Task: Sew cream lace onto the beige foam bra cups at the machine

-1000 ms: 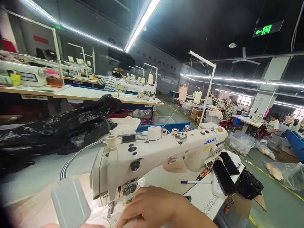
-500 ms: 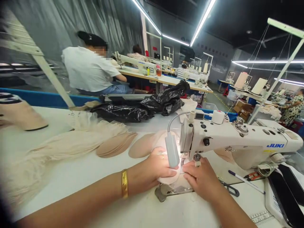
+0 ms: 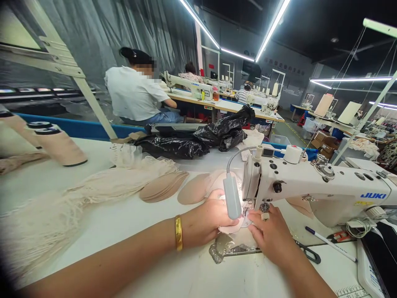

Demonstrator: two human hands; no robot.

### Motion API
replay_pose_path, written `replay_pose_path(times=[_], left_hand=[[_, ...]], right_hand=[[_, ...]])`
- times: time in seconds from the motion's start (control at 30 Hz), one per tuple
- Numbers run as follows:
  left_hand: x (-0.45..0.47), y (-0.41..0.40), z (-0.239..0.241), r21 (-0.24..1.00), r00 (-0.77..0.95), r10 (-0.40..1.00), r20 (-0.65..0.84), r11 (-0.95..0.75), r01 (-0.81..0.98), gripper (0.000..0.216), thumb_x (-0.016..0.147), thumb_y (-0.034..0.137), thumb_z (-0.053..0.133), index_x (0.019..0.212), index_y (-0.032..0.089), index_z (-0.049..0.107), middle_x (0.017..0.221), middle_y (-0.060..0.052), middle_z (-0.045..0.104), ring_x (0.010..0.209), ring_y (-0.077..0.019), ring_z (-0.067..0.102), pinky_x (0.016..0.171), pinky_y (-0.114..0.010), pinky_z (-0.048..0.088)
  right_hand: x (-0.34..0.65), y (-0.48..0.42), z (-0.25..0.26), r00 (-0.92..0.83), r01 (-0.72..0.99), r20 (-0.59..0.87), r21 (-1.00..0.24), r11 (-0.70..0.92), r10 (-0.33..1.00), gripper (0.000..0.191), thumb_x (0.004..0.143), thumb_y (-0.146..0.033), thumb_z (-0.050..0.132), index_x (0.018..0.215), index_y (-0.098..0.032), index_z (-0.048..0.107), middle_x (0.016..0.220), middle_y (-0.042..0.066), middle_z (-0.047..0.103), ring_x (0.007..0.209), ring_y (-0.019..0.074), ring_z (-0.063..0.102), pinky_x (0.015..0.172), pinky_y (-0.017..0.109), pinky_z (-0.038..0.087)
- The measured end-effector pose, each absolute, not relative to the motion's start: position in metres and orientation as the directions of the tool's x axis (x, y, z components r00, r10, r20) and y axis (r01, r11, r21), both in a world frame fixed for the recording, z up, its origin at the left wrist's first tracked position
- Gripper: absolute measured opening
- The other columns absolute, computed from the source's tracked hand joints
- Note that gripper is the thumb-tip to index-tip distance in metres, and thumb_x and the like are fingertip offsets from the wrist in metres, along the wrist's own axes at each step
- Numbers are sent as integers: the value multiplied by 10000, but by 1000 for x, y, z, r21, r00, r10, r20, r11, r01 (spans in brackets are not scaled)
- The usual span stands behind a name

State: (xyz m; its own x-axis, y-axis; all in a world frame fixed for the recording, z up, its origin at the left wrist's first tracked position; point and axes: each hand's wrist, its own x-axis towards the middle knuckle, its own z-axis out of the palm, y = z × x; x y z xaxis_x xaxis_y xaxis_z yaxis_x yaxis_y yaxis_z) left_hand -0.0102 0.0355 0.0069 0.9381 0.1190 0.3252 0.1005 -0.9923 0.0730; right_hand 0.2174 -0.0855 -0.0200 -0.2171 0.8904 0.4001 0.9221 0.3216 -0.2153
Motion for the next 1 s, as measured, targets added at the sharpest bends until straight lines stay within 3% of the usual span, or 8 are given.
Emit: replay_pose_path(times=[0.27,0.5,0.67,1.0], left_hand=[[-9,34,8,50,937,126,327,-992,116,284,651,-37,642,806,200,644,909,14,749,869,-208,662,888,-422,306],[-10,31,13,42,928,137,346,-991,130,228,688,-23,623,765,192,632,827,5,741,809,-197,645,902,-435,307],[-9,30,13,50,926,142,351,-990,133,238,669,-25,627,772,190,624,849,8,748,816,-198,642,895,-436,307],[-9,30,1,56,925,155,346,-988,145,283,630,-21,659,805,201,648,884,23,750,861,-211,655,923,-446,302]], right_hand=[[222,-85,-19,-240,889,363,-290,354,900,279,1002,-251,521,1213,-317,691,1293,42,708,1155,282,632,959,442,542],[216,-89,-9,-135,909,468,-292,298,873,202,1019,-259,455,1008,-238,656,873,53,712,794,235,676,684,353,558],[217,-88,-12,-83,888,511,-351,296,856,212,1036,-281,456,1053,-229,661,1009,96,719,953,268,708,833,411,591],[217,-88,-13,-69,875,499,-386,293,864,206,1041,-296,459,1066,-230,653,1016,107,726,946,281,722,805,439,617]])
